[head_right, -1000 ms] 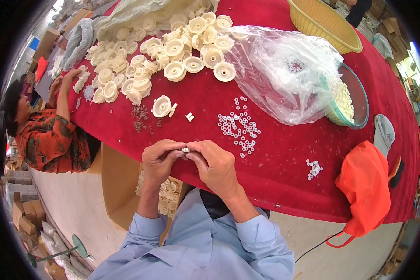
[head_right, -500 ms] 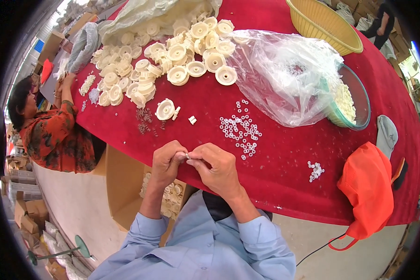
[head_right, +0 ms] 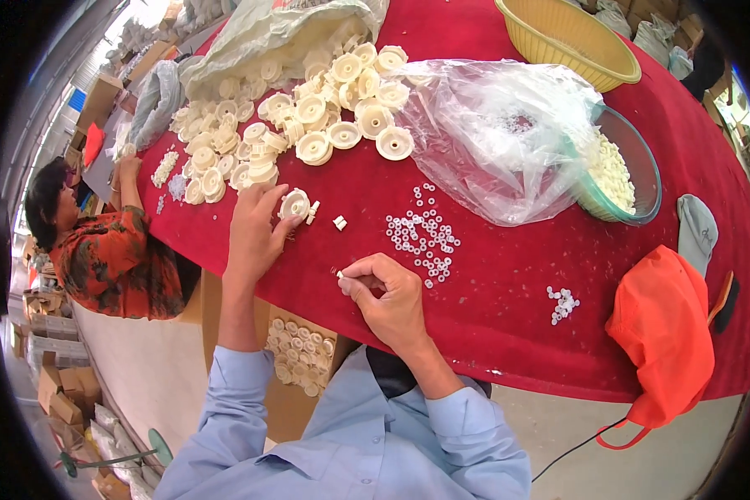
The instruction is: The person assembles plastic components by hand, attaching small plastic pins, springs, and washers into plastic caps and placing the assembled units into a box.
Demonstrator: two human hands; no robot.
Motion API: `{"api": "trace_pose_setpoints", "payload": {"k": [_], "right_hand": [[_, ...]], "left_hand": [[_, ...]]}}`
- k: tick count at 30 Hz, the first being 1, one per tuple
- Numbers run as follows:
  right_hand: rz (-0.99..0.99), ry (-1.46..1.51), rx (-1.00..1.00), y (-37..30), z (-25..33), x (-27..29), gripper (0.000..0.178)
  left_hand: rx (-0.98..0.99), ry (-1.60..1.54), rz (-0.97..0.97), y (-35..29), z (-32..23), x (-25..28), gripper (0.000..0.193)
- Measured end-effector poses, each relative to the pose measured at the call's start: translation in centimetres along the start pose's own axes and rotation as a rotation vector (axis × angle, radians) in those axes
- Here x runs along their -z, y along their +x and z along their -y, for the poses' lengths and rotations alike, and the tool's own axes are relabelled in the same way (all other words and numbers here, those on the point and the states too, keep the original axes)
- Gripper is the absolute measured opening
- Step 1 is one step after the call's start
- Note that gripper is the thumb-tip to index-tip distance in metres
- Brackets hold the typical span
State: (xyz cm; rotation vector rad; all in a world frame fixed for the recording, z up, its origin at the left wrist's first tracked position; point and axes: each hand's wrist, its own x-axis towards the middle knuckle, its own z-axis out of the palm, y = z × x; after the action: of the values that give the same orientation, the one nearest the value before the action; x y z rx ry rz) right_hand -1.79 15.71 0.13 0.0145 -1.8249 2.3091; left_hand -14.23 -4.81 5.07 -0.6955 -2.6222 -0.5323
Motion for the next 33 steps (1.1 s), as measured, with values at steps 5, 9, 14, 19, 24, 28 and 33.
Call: {"api": "trace_pose_setpoints", "payload": {"k": [5,9,14,19,24,28,33], "right_hand": [[0.004,-0.018,0.013,-0.2,0.3,0.1,0.010],[0.007,-0.018,0.020,-0.1,0.4,0.1,0.010],[0.002,-0.035,0.018,-0.1,0.6,0.0,0.010],[-0.008,-0.033,0.022,0.1,0.5,0.1,0.010],[-0.013,-0.022,0.021,0.0,0.6,0.1,0.010],[-0.014,-0.034,0.012,0.0,0.5,0.0,0.009],[-0.029,-0.024,0.020,-0.2,0.4,0.3,0.008]], "left_hand": [[-0.009,0.135,0.124,1.1,1.6,-0.3,0.048],[-0.026,0.014,0.103,1.4,2.2,-0.7,0.041],[0.059,-0.111,0.115,1.2,2.7,-1.0,0.036],[0.090,-0.050,0.105,1.7,2.4,-0.4,0.034],[-0.072,-0.012,0.055,1.5,4.2,-0.9,0.030],[-0.116,0.037,0.151,2.1,4.7,-0.5,0.030],[-0.009,-0.037,0.167,2.9,2.7,0.1,0.039]]}}
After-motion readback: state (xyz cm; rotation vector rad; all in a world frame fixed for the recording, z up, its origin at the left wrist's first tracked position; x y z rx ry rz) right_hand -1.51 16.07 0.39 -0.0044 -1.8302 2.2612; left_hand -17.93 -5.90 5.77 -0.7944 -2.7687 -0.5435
